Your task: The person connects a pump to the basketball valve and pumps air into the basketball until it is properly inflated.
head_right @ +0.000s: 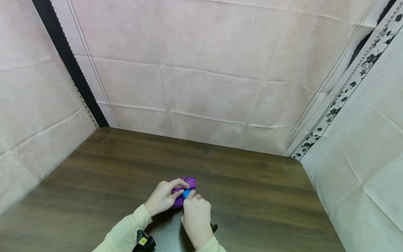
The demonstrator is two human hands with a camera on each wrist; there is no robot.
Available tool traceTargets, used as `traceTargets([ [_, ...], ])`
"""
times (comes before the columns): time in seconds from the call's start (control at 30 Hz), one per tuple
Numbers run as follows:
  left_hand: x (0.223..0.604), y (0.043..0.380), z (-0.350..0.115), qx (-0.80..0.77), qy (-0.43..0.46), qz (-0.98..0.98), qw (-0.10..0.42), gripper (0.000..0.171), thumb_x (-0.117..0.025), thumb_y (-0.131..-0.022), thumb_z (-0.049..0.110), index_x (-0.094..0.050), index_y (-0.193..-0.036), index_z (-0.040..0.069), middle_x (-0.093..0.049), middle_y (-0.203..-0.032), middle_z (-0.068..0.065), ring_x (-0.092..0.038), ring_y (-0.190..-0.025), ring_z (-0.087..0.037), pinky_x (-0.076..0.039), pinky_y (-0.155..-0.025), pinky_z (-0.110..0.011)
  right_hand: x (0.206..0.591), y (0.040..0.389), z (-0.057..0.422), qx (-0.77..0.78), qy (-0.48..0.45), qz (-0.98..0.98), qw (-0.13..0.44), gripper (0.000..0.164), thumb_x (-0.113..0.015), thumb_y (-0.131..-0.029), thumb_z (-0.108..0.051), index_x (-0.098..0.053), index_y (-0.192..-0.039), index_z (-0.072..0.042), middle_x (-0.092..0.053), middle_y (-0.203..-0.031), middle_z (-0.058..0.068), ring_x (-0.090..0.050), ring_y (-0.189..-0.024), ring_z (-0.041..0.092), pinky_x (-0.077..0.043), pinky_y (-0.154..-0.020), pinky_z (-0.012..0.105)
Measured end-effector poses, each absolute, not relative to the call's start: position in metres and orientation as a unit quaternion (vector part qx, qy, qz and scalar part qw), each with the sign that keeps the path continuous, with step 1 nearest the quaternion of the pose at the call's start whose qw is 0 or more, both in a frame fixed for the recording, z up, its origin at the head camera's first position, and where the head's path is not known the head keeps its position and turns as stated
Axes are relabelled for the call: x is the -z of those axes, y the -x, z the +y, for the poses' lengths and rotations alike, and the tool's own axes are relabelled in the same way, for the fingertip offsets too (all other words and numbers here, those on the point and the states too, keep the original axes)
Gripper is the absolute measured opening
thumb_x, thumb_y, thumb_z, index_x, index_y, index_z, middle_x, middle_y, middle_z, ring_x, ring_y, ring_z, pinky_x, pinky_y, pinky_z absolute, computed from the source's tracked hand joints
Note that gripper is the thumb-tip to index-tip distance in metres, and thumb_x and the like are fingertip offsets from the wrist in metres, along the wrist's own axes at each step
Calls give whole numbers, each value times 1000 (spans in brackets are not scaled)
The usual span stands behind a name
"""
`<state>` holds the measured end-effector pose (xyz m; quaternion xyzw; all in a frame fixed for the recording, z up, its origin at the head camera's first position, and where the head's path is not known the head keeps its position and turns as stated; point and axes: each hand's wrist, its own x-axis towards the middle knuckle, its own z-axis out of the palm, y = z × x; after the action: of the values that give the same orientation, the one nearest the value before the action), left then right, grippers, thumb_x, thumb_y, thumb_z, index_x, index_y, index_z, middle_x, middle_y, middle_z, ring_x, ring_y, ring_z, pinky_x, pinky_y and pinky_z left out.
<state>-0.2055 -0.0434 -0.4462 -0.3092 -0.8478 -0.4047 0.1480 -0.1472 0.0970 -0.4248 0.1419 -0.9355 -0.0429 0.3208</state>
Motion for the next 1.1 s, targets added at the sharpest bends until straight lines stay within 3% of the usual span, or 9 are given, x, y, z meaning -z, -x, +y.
traceTargets([
  [0.17,443,208,-44,421,313,-839,145,17,-67,-88,2,-69,-97,16,-76,-92,0,-71,-87,-14,-55,-80,-30,418,152,99,44,-160,-933,319,27,-79,-63,-13,-60,-79,-2,-52,-53,3,-51,-42,16,-36,-38,28],
  [0.4,439,207,-41,396,272,-863,155,22,-71,-85,7,-66,-105,16,-75,-100,-4,-72,-87,-19,-56,-80,-36,408,163,120,-13,-187,-943,276,27,-85,-68,-25,-67,-82,-10,-61,-59,3,-58,-48,20,-39,-42,30],
  [0.67,444,207,-42,401,204,-888,96,39,-73,-83,15,-61,-121,15,-66,-121,-5,-65,-98,-23,-54,-84,-41,402,161,137,-39,-199,-949,243,26,-84,-71,-30,-70,-88,-17,-62,-61,2,-57,-48,21,-34,-40,29],
  [0.9,443,209,-46,405,194,-893,37,44,-72,-86,28,-63,-128,13,-73,-107,-13,-67,-84,-20,-54,-71,-34,394,161,150,-32,-206,-951,229,32,-85,-70,-28,-73,-98,-19,-63,-66,3,-60,-53,20,-41,-45,30],
  [1.1,444,208,-43,371,237,-894,88,35,-73,-87,22,-69,-120,12,-71,-116,-9,-69,-103,-26,-54,-89,-42,390,163,156,-14,-226,-949,217,33,-84,-72,-28,-74,-102,-18,-68,-73,4,-64,-61,20,-50,-59,32],
])
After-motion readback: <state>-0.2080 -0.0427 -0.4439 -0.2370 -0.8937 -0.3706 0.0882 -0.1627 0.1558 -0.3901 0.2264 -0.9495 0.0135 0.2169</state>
